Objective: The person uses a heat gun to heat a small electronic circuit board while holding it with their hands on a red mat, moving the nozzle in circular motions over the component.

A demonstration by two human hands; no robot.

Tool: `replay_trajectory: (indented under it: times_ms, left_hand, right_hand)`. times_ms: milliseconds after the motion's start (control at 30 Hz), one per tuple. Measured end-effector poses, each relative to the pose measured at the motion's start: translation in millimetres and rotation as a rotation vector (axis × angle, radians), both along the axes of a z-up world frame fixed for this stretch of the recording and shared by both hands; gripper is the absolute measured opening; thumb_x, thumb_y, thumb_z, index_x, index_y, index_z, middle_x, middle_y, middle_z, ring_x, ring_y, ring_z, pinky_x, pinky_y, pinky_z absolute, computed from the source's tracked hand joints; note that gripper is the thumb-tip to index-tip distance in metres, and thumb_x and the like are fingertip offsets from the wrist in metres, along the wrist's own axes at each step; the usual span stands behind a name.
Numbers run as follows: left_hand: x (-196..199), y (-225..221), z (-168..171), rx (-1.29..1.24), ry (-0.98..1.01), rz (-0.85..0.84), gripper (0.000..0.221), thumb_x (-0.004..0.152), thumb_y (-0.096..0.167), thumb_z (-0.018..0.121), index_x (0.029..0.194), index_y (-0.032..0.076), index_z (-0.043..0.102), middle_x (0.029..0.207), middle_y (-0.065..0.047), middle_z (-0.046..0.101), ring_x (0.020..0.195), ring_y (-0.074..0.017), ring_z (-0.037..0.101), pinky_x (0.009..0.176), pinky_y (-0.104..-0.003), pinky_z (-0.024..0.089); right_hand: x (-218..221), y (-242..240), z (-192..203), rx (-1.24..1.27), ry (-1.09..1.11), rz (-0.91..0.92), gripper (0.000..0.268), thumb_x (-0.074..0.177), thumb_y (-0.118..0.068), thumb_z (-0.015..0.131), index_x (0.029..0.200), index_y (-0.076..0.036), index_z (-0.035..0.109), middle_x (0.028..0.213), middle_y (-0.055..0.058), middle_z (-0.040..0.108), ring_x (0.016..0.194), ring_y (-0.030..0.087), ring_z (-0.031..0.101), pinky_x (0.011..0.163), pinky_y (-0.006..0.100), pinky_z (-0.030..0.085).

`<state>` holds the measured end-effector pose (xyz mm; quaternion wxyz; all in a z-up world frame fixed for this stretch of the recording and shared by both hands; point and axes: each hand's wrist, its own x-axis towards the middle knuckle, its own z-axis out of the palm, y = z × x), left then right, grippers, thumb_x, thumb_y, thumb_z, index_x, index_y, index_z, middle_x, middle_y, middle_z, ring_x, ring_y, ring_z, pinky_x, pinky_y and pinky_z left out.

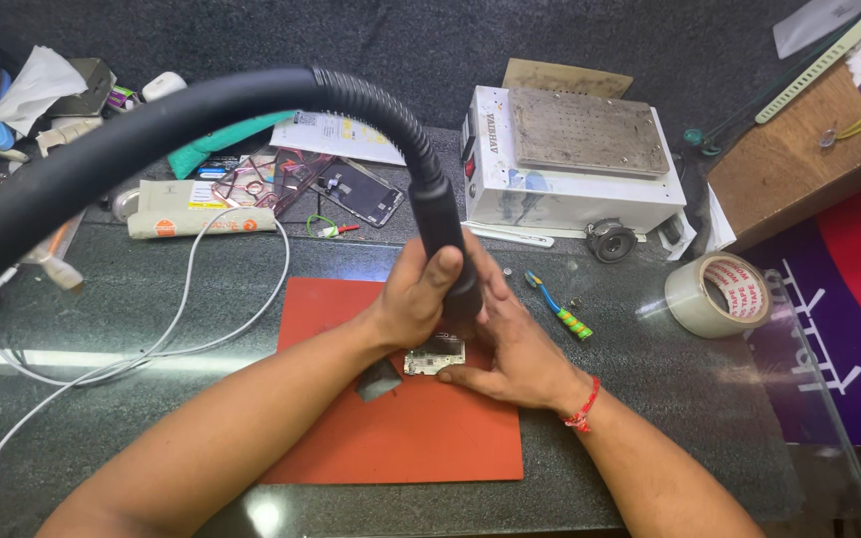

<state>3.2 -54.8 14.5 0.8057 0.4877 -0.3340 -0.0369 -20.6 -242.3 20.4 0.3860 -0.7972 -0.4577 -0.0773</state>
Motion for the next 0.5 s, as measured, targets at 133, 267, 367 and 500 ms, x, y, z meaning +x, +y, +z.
replay_trajectory:
  times_ms: [133,267,367,500]
  left_hand:
    - [8.0,-1.1,-11.4,-0.034,0.07,0.032,0.064,0.101,0.066,0.048,0.103,0.002,0.056,0.081,-0.009,0.065,0.065,-0.0138,0.064,0.056,-0.026,0.051]
    - [10.9,-0.8,-21.8,-0.081,0.15,0.009,0.064,0.103,0.065,0.049,0.097,0.002,0.057,0.075,-0.009,0.064,0.06,-0.0126,0.062,0.055,-0.026,0.051]
    - [20.0,-1.1,-22.0,-0.114,0.162,0.02,0.062,0.103,0.064,0.048,0.096,0.003,0.058,0.074,-0.008,0.064,0.059,-0.0121,0.061,0.053,-0.026,0.051]
    - [20.2,0.5,-29.6,-0.082,0.19,-0.007,0.062,0.103,0.062,0.051,0.096,0.001,0.059,0.072,-0.008,0.063,0.054,-0.0124,0.059,0.048,-0.027,0.049]
  right_hand:
    - [4.4,-9.8,-5.4,-0.266,0.155,-0.099,0.058,0.074,-0.041,0.088,0.115,-0.004,0.07,0.127,0.017,0.054,0.123,0.036,0.052,0.106,0.045,0.043]
    - [12.2,-16.6,-8.0,-0.297,0.091,-0.084,0.059,0.07,-0.041,0.09,0.108,-0.001,0.068,0.121,0.016,0.056,0.118,0.035,0.052,0.103,0.045,0.042]
    - [12.7,-16.5,-9.7,-0.289,0.046,-0.068,0.058,0.072,-0.039,0.089,0.11,-0.001,0.068,0.122,0.016,0.055,0.117,0.035,0.052,0.103,0.045,0.042]
    - [12.5,-15.2,-9.4,-0.285,0.005,-0.051,0.051,0.074,-0.035,0.087,0.109,-0.004,0.067,0.121,0.015,0.056,0.117,0.034,0.054,0.104,0.045,0.041]
